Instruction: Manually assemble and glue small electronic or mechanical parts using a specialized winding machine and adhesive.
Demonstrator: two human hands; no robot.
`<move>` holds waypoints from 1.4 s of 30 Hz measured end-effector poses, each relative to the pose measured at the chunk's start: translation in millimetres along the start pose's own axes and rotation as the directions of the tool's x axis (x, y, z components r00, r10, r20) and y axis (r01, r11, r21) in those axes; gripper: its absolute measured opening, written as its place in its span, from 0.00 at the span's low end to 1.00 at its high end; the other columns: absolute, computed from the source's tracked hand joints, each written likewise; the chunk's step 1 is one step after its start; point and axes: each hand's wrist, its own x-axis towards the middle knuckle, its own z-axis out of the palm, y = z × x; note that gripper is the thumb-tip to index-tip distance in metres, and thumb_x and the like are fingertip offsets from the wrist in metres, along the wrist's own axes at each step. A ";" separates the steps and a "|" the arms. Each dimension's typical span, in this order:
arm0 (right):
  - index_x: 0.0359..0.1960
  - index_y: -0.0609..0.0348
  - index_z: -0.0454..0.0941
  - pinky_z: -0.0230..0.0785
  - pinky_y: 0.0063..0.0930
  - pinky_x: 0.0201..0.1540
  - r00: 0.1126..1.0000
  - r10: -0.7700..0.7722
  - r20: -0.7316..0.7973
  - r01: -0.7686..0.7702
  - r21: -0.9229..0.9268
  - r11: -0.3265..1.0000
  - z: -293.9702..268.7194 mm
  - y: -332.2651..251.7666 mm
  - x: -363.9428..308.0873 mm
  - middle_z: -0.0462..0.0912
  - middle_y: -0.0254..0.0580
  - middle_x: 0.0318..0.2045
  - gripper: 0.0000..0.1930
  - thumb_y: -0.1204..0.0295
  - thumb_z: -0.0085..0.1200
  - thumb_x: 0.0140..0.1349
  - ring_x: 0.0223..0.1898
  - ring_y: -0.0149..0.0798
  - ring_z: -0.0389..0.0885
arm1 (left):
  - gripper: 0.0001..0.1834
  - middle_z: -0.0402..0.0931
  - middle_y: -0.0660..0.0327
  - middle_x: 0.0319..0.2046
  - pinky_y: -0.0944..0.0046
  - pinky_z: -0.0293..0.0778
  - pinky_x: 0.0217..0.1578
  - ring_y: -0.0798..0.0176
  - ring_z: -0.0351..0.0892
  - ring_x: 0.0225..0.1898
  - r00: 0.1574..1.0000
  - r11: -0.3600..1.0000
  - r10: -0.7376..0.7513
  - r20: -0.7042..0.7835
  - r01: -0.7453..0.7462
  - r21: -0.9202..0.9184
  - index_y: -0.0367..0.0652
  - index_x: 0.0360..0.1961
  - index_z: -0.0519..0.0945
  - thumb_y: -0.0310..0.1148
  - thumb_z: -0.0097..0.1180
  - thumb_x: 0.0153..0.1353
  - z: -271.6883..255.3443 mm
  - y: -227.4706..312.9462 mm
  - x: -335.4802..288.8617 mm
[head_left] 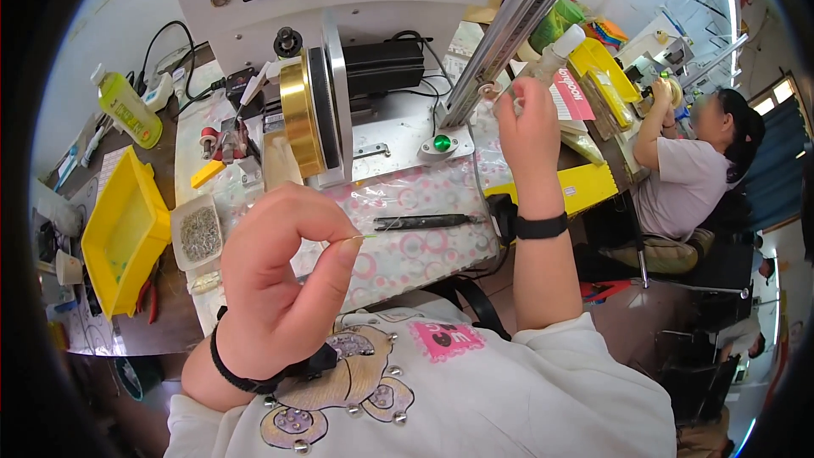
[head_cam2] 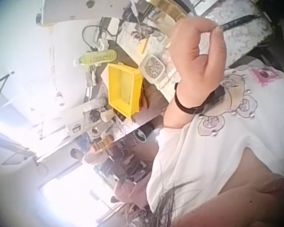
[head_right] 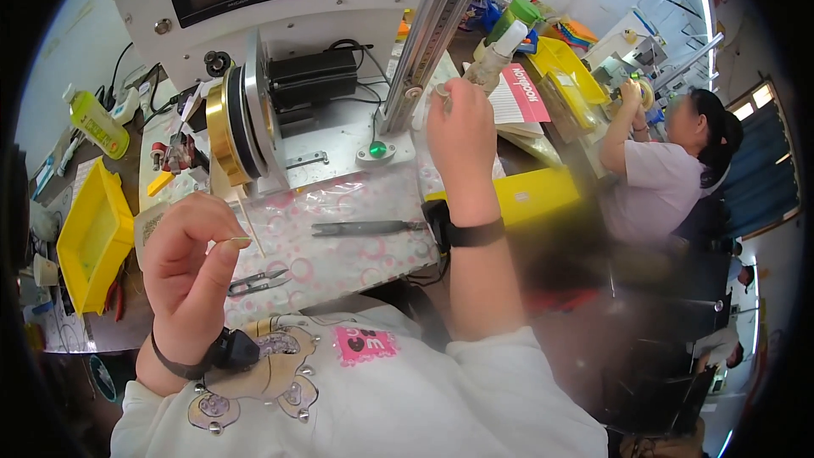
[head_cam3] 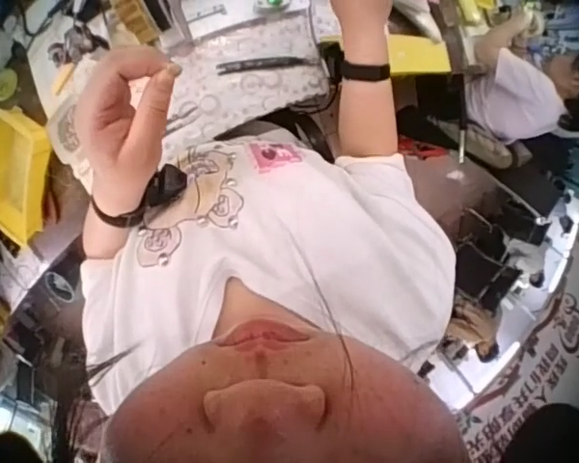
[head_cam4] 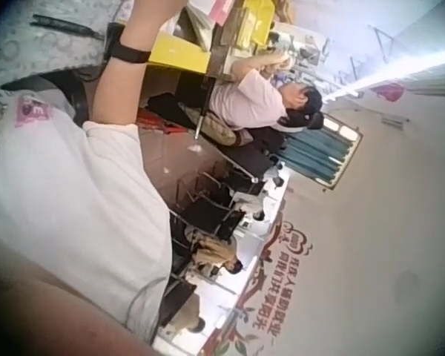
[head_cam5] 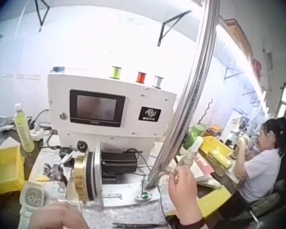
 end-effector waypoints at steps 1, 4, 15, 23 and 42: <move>0.37 0.59 0.70 0.67 0.41 0.40 0.999 0.024 0.038 -0.024 -0.009 1.000 -4.6 0.3 -7.0 0.76 0.47 0.32 0.09 0.76 0.53 0.55 0.37 0.53 0.74 | 0.04 0.74 0.58 0.26 0.65 0.66 0.32 0.61 0.72 0.28 1.000 1.000 0.021 -0.003 -0.021 0.023 0.37 0.27 0.74 0.18 0.54 0.49 -0.3 -0.1 -1.1; 0.40 0.63 0.69 0.69 0.32 0.41 0.983 0.180 0.028 -0.181 0.036 0.983 -32.2 6.4 -28.8 0.78 0.47 0.33 0.08 0.76 0.48 0.59 0.36 0.42 0.78 | 0.06 0.74 0.58 0.26 0.65 0.66 0.32 0.60 0.72 0.28 0.998 0.995 0.068 -0.007 -0.068 0.069 0.37 0.27 0.74 0.17 0.54 0.48 -1.2 0.1 -2.0; 0.41 0.63 0.67 0.61 0.19 0.25 0.962 0.160 -0.222 0.096 0.821 0.562 -145.2 -94.7 -39.9 0.75 0.47 0.30 0.11 0.68 0.48 0.64 0.22 0.29 0.67 | 0.12 0.75 0.58 0.28 0.62 0.68 0.30 0.56 0.72 0.28 0.911 0.844 0.407 0.070 -0.404 0.353 0.40 0.31 0.77 0.17 0.58 0.43 -0.2 14.2 -2.9; 0.33 0.62 0.78 0.64 0.20 0.24 0.877 -0.479 0.033 0.324 0.695 0.642 -134.1 -147.6 -26.8 0.76 0.43 0.28 0.11 0.78 0.63 0.46 0.23 0.34 0.72 | 0.06 0.73 0.56 0.30 0.62 0.67 0.29 0.56 0.70 0.29 0.871 0.769 0.445 0.205 -0.490 0.411 0.37 0.33 0.73 0.22 0.56 0.54 -2.8 26.7 -8.5; 0.30 0.62 0.79 0.63 0.23 0.22 0.889 -0.456 0.047 0.293 0.706 0.645 -128.5 -133.6 -34.5 0.76 0.42 0.26 0.12 0.82 0.62 0.39 0.21 0.35 0.71 | 0.06 0.74 0.55 0.30 0.60 0.67 0.29 0.56 0.70 0.29 0.871 0.809 0.424 0.249 -0.488 0.328 0.37 0.33 0.73 0.27 0.56 0.55 16.0 19.8 -4.9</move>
